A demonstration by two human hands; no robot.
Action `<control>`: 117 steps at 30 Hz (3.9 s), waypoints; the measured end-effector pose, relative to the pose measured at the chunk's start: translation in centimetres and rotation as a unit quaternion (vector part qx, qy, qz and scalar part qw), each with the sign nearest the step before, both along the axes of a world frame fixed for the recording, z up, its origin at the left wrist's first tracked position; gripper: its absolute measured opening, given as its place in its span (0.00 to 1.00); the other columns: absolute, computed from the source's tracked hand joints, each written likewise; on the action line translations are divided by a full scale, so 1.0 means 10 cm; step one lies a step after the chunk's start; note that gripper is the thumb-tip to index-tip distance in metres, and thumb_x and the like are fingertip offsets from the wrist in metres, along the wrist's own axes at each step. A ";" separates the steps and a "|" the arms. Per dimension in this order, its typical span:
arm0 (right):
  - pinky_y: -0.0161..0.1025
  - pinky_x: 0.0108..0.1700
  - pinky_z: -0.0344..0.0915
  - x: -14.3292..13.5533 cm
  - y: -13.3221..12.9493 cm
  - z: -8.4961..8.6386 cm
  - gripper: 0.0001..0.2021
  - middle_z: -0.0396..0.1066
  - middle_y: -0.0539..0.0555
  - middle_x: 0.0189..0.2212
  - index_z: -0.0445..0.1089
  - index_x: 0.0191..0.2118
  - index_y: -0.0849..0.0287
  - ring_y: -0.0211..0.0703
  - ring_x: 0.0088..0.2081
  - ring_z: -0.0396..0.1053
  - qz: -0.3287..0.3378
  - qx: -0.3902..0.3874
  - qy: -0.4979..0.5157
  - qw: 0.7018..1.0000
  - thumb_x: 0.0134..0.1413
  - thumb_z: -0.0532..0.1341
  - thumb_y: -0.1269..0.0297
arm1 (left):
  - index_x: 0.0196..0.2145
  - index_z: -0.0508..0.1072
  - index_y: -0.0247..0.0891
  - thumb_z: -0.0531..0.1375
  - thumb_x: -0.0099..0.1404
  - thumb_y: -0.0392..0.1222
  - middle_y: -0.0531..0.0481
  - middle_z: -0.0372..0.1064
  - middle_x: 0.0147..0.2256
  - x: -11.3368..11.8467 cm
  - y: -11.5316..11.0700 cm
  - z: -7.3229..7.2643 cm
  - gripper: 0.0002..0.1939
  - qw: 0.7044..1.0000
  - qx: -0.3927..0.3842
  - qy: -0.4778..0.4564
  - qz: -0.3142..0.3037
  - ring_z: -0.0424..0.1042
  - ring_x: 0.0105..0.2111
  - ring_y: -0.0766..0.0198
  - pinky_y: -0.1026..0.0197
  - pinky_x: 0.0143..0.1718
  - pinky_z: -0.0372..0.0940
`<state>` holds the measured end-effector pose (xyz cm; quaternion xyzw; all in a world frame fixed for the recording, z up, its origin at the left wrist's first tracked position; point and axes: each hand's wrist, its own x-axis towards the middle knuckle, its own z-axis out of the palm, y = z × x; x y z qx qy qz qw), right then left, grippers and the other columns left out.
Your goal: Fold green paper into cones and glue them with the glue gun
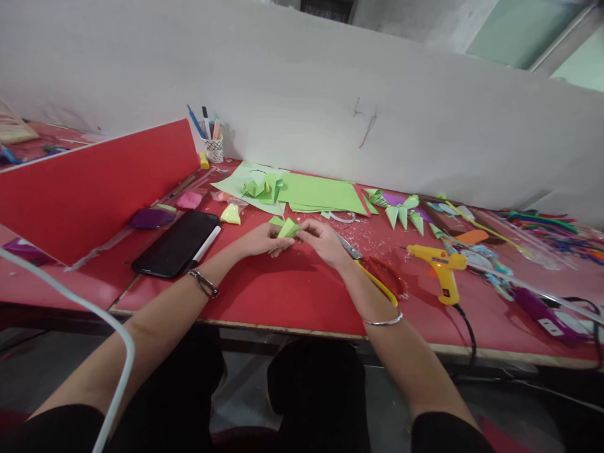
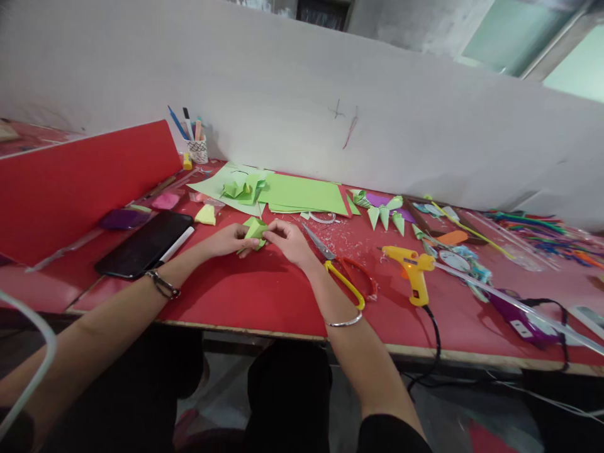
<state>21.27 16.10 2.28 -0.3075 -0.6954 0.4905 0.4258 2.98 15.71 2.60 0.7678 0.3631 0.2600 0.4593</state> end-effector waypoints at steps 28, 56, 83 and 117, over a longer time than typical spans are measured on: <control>0.32 0.27 0.59 0.02 0.09 -0.02 0.11 0.62 0.44 0.19 0.64 0.27 0.57 0.31 0.22 0.59 -0.160 -0.014 0.138 0.977 0.42 0.61 0.56 | 0.18 0.64 0.34 0.50 0.63 0.53 0.57 0.57 0.08 -0.03 0.06 -0.06 0.23 0.983 -0.070 -0.153 0.075 0.55 0.10 0.75 0.70 0.18 0.53; 0.36 0.35 0.63 -0.07 -0.14 0.05 0.04 0.60 0.51 0.32 0.67 0.31 0.56 0.36 0.32 0.62 -0.010 0.235 -0.110 0.966 0.50 0.56 0.70 | 0.20 0.67 0.32 0.61 0.54 0.43 0.53 0.67 0.15 0.03 -0.03 0.04 0.12 0.996 -0.056 -0.065 -0.020 0.67 0.17 0.71 0.70 0.21 0.60; 0.36 0.33 0.61 -0.05 -0.13 0.08 0.06 0.63 0.51 0.29 0.67 0.31 0.57 0.37 0.32 0.63 -0.069 0.228 -0.117 0.964 0.52 0.54 0.71 | 0.27 0.67 0.31 0.60 0.54 0.40 0.53 0.69 0.20 0.04 0.00 0.00 0.08 0.991 -0.054 -0.110 0.053 0.67 0.17 0.72 0.68 0.21 0.64; 0.33 0.29 0.57 0.00 0.06 -0.01 0.05 0.62 0.45 0.22 0.63 0.28 0.58 0.33 0.25 0.58 -0.186 0.048 0.076 0.979 0.41 0.59 0.66 | 0.17 0.63 0.34 0.48 0.63 0.50 0.57 0.55 0.10 0.00 0.00 0.04 0.22 0.965 0.093 -0.098 0.223 0.53 0.12 0.75 0.71 0.16 0.49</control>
